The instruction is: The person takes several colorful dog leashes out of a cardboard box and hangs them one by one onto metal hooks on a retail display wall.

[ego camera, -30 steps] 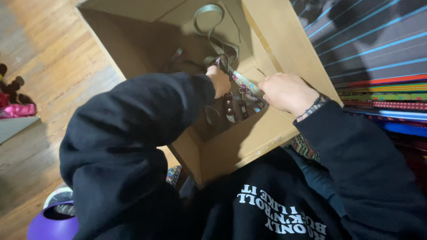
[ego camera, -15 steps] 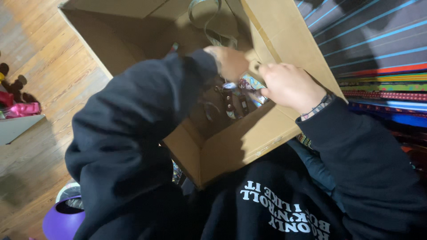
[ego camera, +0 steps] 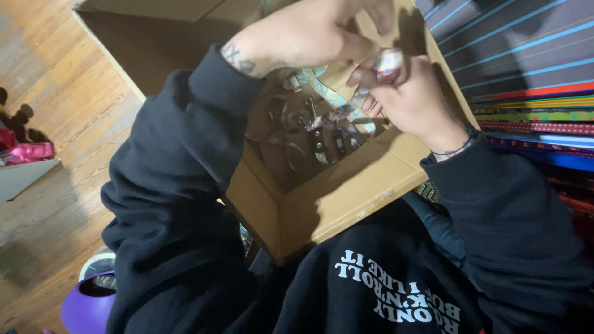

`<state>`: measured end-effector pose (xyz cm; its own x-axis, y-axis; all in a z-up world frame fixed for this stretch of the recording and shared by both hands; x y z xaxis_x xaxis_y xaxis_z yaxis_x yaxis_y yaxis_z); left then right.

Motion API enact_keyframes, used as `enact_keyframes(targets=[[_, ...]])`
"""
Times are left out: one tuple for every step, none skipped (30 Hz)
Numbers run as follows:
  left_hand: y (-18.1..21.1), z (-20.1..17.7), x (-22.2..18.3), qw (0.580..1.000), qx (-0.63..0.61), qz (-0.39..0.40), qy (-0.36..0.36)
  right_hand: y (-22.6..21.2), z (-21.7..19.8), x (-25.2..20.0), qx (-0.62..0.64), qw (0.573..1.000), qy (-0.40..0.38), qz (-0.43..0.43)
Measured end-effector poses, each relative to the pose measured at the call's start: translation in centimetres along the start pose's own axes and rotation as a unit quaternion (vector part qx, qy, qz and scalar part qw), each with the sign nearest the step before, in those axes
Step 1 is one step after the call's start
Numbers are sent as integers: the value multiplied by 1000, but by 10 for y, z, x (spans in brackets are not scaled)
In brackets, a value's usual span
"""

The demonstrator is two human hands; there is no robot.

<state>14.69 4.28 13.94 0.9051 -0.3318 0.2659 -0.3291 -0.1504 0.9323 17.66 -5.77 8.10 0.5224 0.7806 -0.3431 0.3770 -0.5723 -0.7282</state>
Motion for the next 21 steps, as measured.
enact_keyframes(targets=[[-23, -6, -7, 992, 109, -67, -10, -11, -7, -5, 89, 995, 4, -42], [-44, -14, -16, 967, 217, -133, -19, -21, -15, -10, 176, 981, 7, -83], [-28, -9, -10, 967, 217, -132, -19, -16, -16, -8, 176, 981, 8, -84], [-33, 14, -18, 936, 221, -232, -145, -17, -19, -9, 216, 970, 5, -113], [-33, 33, -35, 880, 220, -326, -268, -17, -23, -10, 256, 956, 2, -144], [-51, 41, -36, 879, 221, -326, -268, -20, -23, -12, 256, 956, 2, -145], [-66, 57, -38, 885, 192, -308, -291, -20, -26, -13, 255, 957, 22, -137], [-80, 72, -40, 889, 161, -290, -314, -20, -29, -14, 254, 957, 42, -130], [-67, 74, -33, 890, 161, -289, -314, -21, -30, -13, 254, 958, 43, -129], [-60, 71, -33, 885, 134, -345, -282, -30, -32, -17, 237, 955, 41, -176], [-52, 68, -33, 876, 107, -399, -248, -40, -33, -21, 219, 949, 38, -222], [-45, 62, -35, 877, 107, -398, -248, -39, -33, -18, 218, 950, 38, -222], [-36, 53, -30, 896, 88, -382, -210, -39, -33, -15, 191, 955, 45, -223], [-27, 44, -26, 912, 69, -365, -171, -38, -33, -13, 163, 960, 52, -223], [-27, 38, -31, 912, 70, -365, -173, -48, -35, -16, 164, 960, 54, -222], [-19, 30, -25, 942, 25, -312, -125, -60, -20, -17, 183, 957, -42, -220], [-10, 20, -20, 963, -22, -257, -75, -72, -6, -21, 201, 945, -139, -216], [-8, 17, -22, 963, -22, -257, -77, -68, -4, -20, 202, 946, -138, -215], [-4, 10, -22, 968, -48, -244, -34, -47, 17, -12, 97, 973, -176, -115], [0, 2, -22, 970, -75, -231, 8, -20, 33, -9, -10, 977, -212, -12], [6, -1, -25, 970, -75, -230, 9, -21, 35, -7, -11, 977, -212, -12]])
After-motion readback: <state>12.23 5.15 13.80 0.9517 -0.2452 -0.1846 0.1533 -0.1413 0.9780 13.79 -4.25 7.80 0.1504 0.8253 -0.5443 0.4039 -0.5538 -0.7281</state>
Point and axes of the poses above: each hand's wrist, its own x-axis towards the middle knuckle, its own z-axis out of the palm, y = z × x, the point moved 10 cm from there along x, towards the middle knuckle, and after that the axes turned 11 degrees about z, right-handed, at the moved point
